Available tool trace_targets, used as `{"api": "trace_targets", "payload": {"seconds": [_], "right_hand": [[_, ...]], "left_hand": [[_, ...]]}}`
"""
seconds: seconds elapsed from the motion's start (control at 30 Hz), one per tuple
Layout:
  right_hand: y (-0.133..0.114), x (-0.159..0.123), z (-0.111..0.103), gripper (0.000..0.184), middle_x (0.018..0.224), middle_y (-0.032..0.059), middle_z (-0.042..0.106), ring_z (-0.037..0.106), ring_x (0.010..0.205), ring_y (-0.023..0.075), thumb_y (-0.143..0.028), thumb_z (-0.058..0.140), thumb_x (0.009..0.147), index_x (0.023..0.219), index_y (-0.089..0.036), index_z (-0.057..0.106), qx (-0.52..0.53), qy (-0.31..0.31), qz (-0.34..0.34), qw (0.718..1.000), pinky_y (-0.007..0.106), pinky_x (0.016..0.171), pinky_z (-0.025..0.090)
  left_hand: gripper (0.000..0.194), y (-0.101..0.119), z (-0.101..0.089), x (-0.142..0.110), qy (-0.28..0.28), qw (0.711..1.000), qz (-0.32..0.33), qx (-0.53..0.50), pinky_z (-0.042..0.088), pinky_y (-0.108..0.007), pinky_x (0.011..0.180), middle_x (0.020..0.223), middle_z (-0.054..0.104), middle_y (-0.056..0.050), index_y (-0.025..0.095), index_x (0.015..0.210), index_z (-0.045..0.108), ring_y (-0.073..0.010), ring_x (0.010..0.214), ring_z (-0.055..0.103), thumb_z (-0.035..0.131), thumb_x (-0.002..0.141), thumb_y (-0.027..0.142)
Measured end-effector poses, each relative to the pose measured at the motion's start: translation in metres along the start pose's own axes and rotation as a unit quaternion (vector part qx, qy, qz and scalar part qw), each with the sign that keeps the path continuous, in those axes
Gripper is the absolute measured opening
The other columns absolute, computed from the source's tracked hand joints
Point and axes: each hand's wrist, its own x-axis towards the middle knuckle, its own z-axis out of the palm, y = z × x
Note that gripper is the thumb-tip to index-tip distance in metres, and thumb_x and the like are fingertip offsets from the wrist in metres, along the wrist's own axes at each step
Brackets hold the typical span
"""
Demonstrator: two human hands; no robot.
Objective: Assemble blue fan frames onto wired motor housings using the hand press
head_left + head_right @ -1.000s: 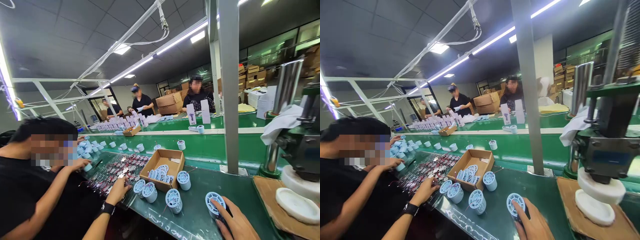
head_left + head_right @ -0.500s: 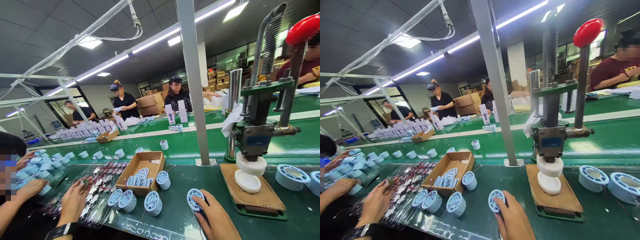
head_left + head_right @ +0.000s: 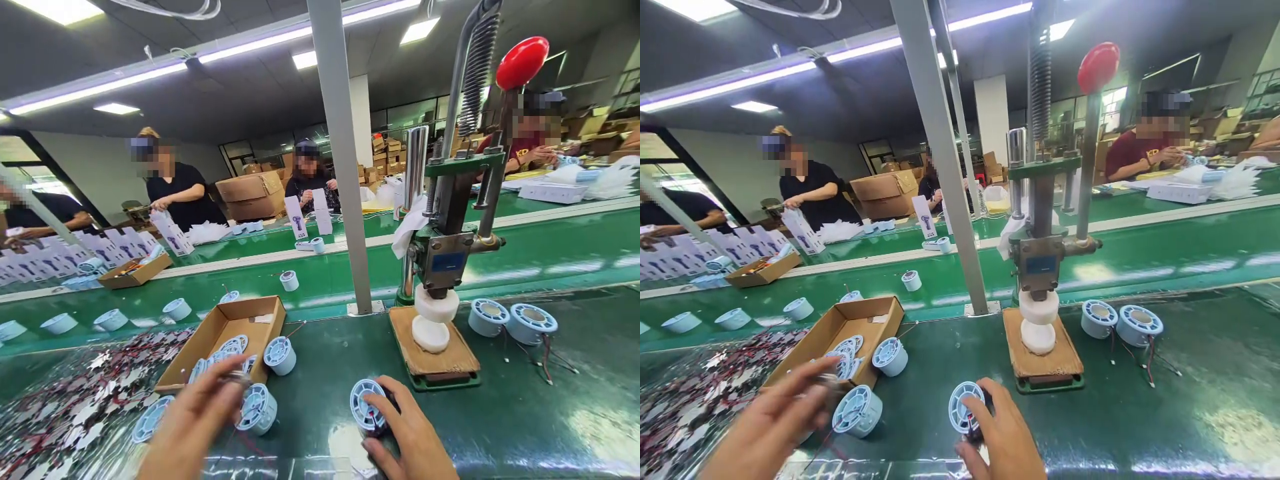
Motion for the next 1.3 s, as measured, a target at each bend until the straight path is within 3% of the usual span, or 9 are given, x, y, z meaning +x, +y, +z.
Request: {"api": "trace_targets", "payload": {"seconds": [0.03, 0.1, 0.17, 0.27, 0.37, 0.5, 0.73, 0.97, 1.3], "right_hand": [[-0.001, 0.002, -0.006, 0.037, 0.132, 0.0109, 0.048, 0.055, 0.116, 0.0233, -0.023, 0.053, 0.086, 0.122, -0.023, 0.057, 0.021, 0.012, -0.001, 1.000, 0.032, 0.094, 0.051], [-0.004, 0.014, -0.023, 0.034, 0.129, 0.0102, 0.050, 0.055, 0.116, 0.0190, -0.021, 0.047, 0.092, 0.124, -0.022, 0.055, 0.073, 0.015, -0.010, 0.997, 0.027, 0.096, 0.049], [-0.010, 0.033, -0.045, 0.037, 0.122, 0.0082, 0.054, 0.058, 0.109, 0.0147, -0.015, 0.041, 0.093, 0.126, -0.022, 0.055, 0.135, -0.043, -0.014, 0.990, 0.023, 0.095, 0.048], [-0.024, 0.064, -0.074, 0.044, 0.121, 0.0048, 0.054, 0.057, 0.107, 0.0130, -0.007, 0.045, 0.086, 0.124, -0.025, 0.058, 0.205, -0.205, 0.012, 0.957, 0.022, 0.097, 0.045], [-0.034, 0.083, -0.087, 0.045, 0.114, 0.0012, 0.056, 0.056, 0.103, 0.0123, -0.003, 0.054, 0.079, 0.115, -0.027, 0.064, 0.212, -0.276, 0.056, 0.936, 0.021, 0.094, 0.042], [-0.034, 0.090, -0.087, 0.039, 0.102, -0.0032, 0.061, 0.056, 0.096, 0.0104, -0.001, 0.060, 0.073, 0.103, -0.026, 0.066, 0.191, -0.272, 0.060, 0.941, 0.018, 0.085, 0.038], [-0.037, 0.088, -0.087, 0.032, 0.100, -0.0036, 0.062, 0.054, 0.094, 0.0105, -0.003, 0.060, 0.073, 0.098, -0.022, 0.063, 0.145, -0.306, 0.020, 0.941, 0.019, 0.084, 0.035], [-0.041, 0.090, -0.090, 0.036, 0.100, -0.0027, 0.064, 0.056, 0.094, 0.0112, -0.002, 0.058, 0.076, 0.104, -0.023, 0.065, 0.151, -0.299, 0.053, 0.941, 0.019, 0.083, 0.035], [-0.038, 0.085, -0.082, 0.039, 0.098, -0.0046, 0.061, 0.057, 0.092, 0.0095, -0.002, 0.062, 0.075, 0.103, -0.028, 0.068, 0.163, -0.284, 0.104, 0.939, 0.018, 0.082, 0.036]], "left_hand": [[0.060, 0.016, 0.028, -0.010, -0.116, 0.991, -0.007, -0.065, 0.057, -0.034, 0.064, 0.084, 0.067, -0.003, 0.026, 0.118, 0.063, -0.0184, 0.065, 0.064, 0.062, 0.073, 0.065], [0.057, 0.039, 0.079, -0.024, -0.231, 0.959, -0.016, -0.165, 0.054, -0.029, 0.062, 0.094, 0.064, -0.004, 0.024, 0.122, 0.060, -0.0151, 0.066, 0.064, 0.065, 0.075, 0.056], [0.059, 0.049, 0.118, -0.030, -0.278, 0.932, -0.030, -0.230, 0.050, -0.026, 0.057, 0.101, 0.057, -0.004, 0.022, 0.124, 0.055, -0.0124, 0.064, 0.063, 0.069, 0.073, 0.048], [0.064, 0.049, 0.148, -0.030, -0.286, 0.912, -0.040, -0.291, 0.046, -0.023, 0.050, 0.101, 0.052, -0.003, 0.023, 0.126, 0.049, -0.0094, 0.056, 0.061, 0.073, 0.070, 0.040], [0.061, 0.046, 0.154, -0.030, -0.277, 0.900, -0.039, -0.335, 0.045, -0.021, 0.049, 0.099, 0.052, -0.001, 0.024, 0.125, 0.048, -0.0087, 0.055, 0.062, 0.074, 0.071, 0.033], [0.061, 0.041, 0.152, -0.040, -0.252, 0.891, -0.045, -0.376, 0.048, -0.022, 0.055, 0.108, 0.054, -0.003, 0.024, 0.122, 0.052, -0.0089, 0.060, 0.064, 0.077, 0.066, 0.022], [0.063, 0.031, 0.159, -0.062, -0.225, 0.923, -0.045, -0.309, 0.055, -0.026, 0.065, 0.115, 0.063, -0.012, 0.017, 0.132, 0.048, -0.0121, 0.065, 0.067, 0.065, 0.071, 0.018], [0.069, 0.036, 0.161, -0.066, -0.211, 0.923, -0.038, -0.321, 0.055, -0.027, 0.068, 0.101, 0.068, -0.009, 0.017, 0.138, 0.045, -0.0123, 0.066, 0.066, 0.063, 0.071, 0.018], [0.070, 0.037, 0.168, -0.072, -0.198, 0.919, -0.036, -0.340, 0.058, -0.028, 0.068, 0.126, 0.058, -0.012, 0.020, 0.138, 0.044, -0.0112, 0.068, 0.068, 0.058, 0.070, 0.011]]}}
